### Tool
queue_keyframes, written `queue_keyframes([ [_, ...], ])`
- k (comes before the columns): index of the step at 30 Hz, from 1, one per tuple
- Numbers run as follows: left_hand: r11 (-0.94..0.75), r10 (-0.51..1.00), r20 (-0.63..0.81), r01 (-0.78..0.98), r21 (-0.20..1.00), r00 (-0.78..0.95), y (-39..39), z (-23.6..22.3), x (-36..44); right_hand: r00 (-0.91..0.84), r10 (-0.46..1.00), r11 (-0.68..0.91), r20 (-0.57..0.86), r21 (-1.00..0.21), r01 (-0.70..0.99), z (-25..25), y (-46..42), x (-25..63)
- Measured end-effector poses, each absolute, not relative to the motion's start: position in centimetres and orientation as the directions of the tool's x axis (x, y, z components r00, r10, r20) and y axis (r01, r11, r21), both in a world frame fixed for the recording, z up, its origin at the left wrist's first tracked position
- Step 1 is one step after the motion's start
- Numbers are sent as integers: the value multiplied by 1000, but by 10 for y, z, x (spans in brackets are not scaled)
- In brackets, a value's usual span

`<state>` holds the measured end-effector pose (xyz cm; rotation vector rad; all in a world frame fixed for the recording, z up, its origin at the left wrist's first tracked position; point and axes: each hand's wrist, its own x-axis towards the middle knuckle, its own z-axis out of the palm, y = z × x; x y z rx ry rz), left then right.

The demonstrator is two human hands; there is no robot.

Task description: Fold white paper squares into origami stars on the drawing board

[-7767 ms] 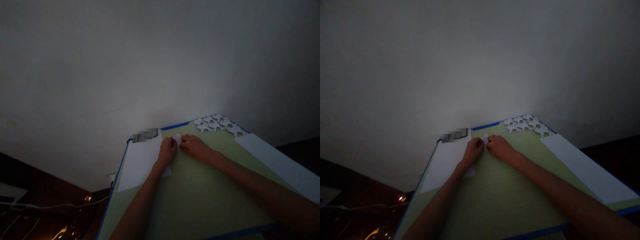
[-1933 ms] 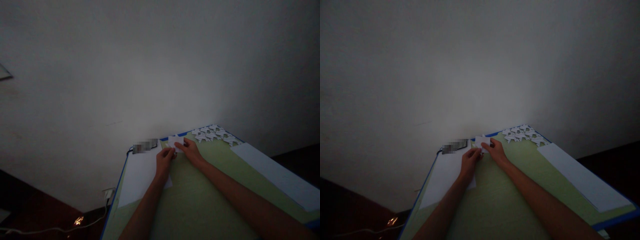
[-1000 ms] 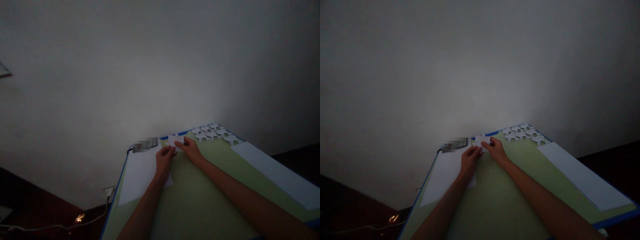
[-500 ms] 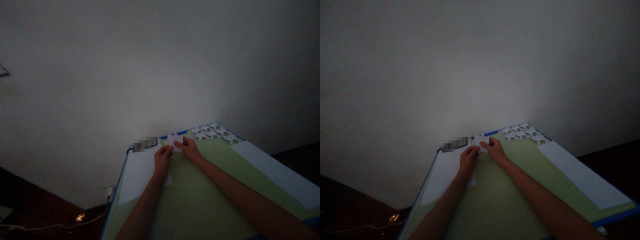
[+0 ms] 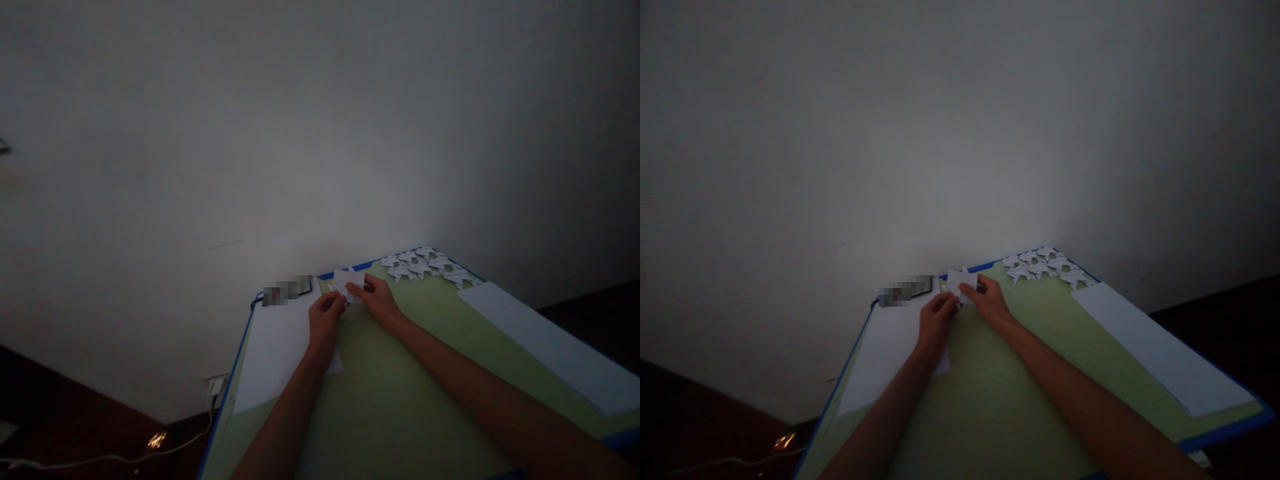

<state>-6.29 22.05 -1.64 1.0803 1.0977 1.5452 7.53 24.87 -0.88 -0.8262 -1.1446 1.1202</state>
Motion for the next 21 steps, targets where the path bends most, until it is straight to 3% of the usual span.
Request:
queue_keyframes([
  [9, -164, 968, 136, -119, 979, -213, 220, -15, -64, -4, 962, 262, 272, -933, -247, -10, 249, 77],
  [21, -142, 969, 106, -155, 978, -221, 216, -10, -61, -7, 960, 272, 279, -940, -208, -10, 249, 76],
])
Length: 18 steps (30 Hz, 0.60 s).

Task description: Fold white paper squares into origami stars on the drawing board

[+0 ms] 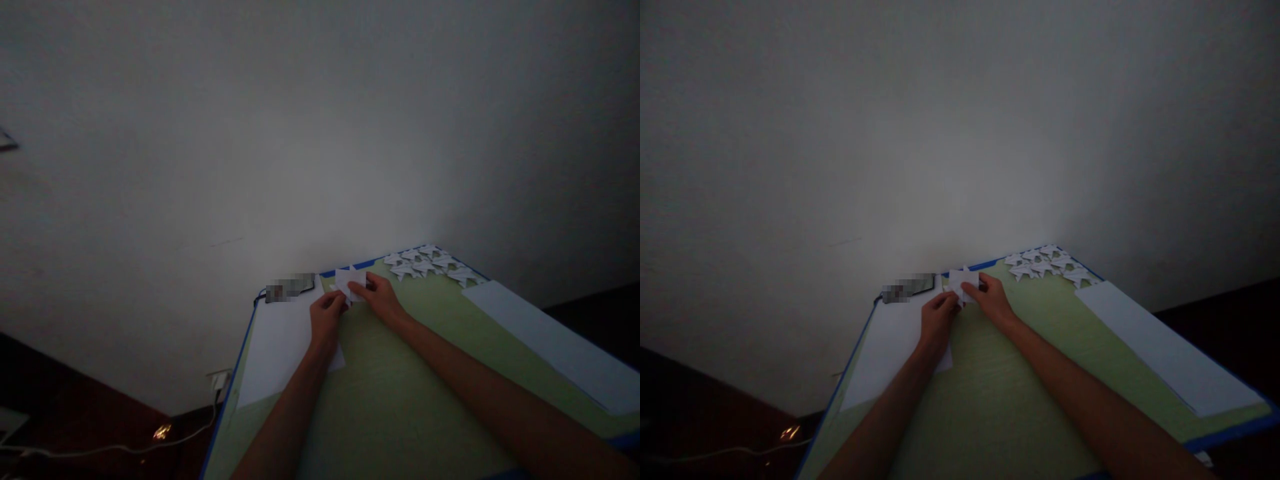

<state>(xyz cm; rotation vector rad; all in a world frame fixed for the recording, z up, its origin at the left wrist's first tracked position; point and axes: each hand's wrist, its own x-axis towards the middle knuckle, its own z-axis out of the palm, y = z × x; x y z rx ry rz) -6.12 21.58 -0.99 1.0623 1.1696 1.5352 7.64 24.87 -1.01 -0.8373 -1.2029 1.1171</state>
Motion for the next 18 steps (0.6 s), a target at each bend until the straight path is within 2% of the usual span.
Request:
queue_keyframes([
  [6, -166, 969, 140, -117, 979, -202, 214, -9, -61, 21, 955, 293, 295, -936, -194, -10, 249, 77],
  [18, -183, 942, 190, 53, 982, -276, 208, -2, -58, 30, 934, 357, 356, -930, -87, -11, 250, 77],
])
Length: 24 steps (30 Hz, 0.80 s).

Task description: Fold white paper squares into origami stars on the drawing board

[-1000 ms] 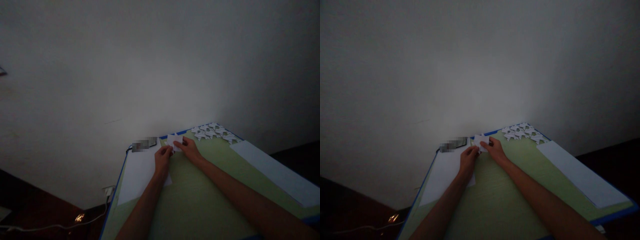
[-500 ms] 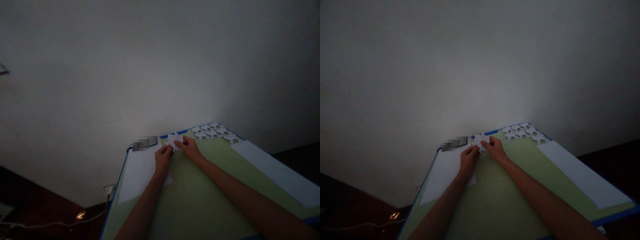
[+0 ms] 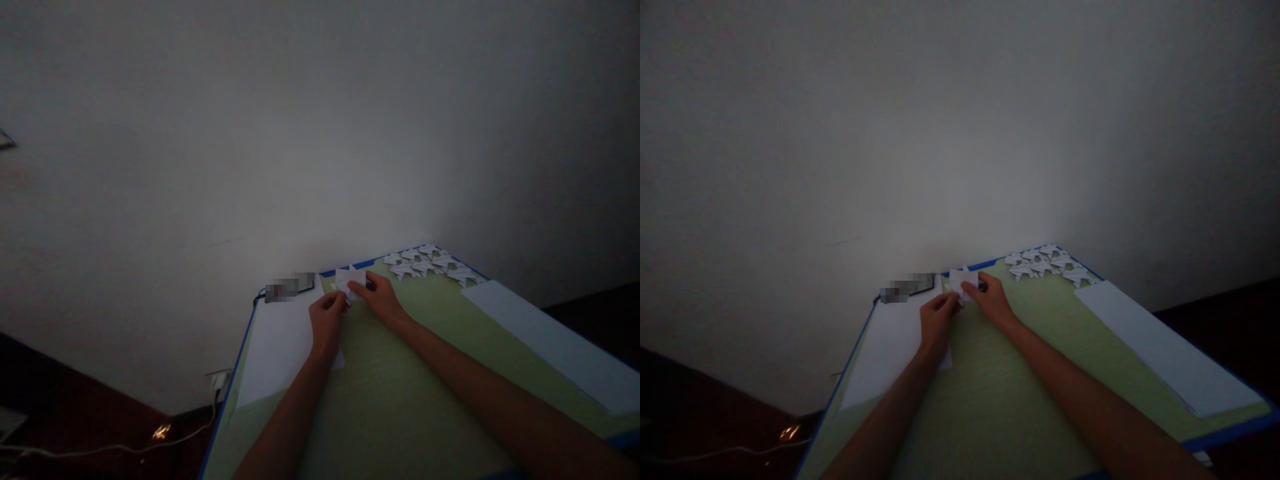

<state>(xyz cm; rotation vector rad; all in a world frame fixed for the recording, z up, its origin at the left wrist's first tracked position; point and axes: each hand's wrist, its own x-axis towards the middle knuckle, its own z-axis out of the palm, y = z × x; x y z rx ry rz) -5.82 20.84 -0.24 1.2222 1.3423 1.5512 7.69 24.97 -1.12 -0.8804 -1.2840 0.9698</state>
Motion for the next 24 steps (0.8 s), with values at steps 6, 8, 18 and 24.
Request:
queue_keyframes([
  [6, -206, 938, 215, 61, 977, -272, 207, -2, -58, 24, 936, 351, 350, -930, -106, -11, 249, 77],
  [8, -211, 938, 221, 65, 975, -268, 207, -1, -58, 20, 937, 348, 348, -932, -105, -10, 249, 77],
  [18, -223, 927, 240, 88, 971, -289, 208, -3, -60, 1, 922, 386, 386, -921, -58, -10, 246, 77],
  [24, -225, 932, 240, 84, 971, -272, 207, -2, -61, -8, 931, 363, 364, -928, -82, -13, 248, 76],
])
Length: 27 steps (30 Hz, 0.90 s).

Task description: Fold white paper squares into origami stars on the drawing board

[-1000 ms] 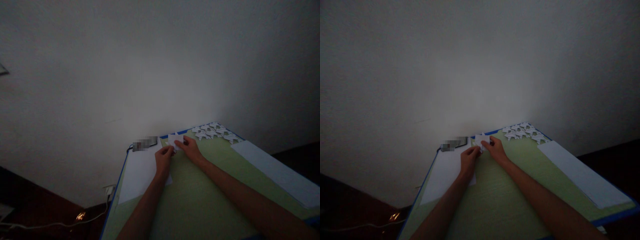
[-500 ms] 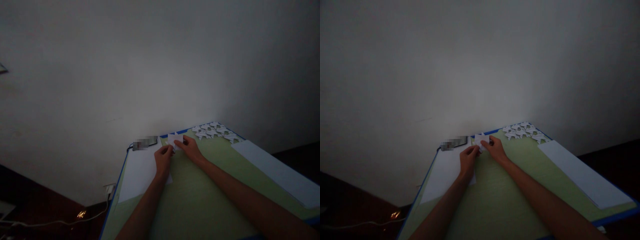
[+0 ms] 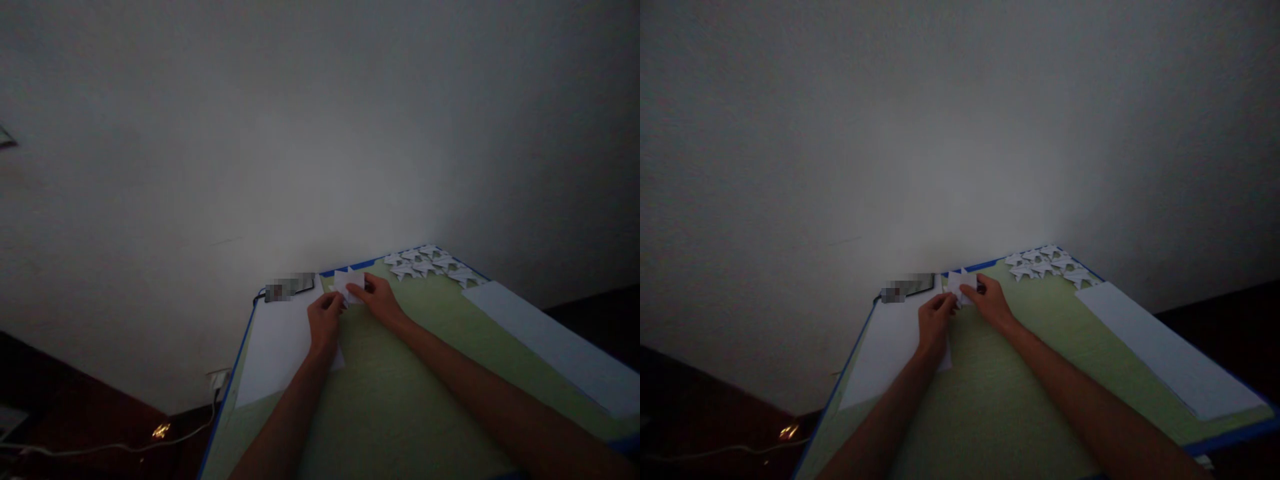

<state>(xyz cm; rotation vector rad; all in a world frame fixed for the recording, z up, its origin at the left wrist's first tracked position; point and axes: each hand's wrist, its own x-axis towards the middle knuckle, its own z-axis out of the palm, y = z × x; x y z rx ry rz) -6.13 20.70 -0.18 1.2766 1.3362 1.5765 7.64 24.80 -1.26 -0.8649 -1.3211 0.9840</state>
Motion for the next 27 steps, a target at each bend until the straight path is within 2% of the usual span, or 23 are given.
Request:
queue_keyframes([
  [8, -214, 951, 213, 21, 977, -223, 209, -3, -60, 11, 943, 331, 333, -934, -134, -12, 249, 77],
  [17, -237, 928, 242, 52, 970, -283, 208, -3, -61, -4, 939, 341, 345, -930, -141, -11, 246, 75],
  [23, -192, 952, 172, -57, 980, -255, 213, -7, -61, 36, 951, 310, 308, -939, -147, -8, 246, 76],
  [27, -227, 945, 186, -129, 965, -269, 215, -8, -62, 1, 955, 291, 295, -942, -168, -8, 246, 77],
])
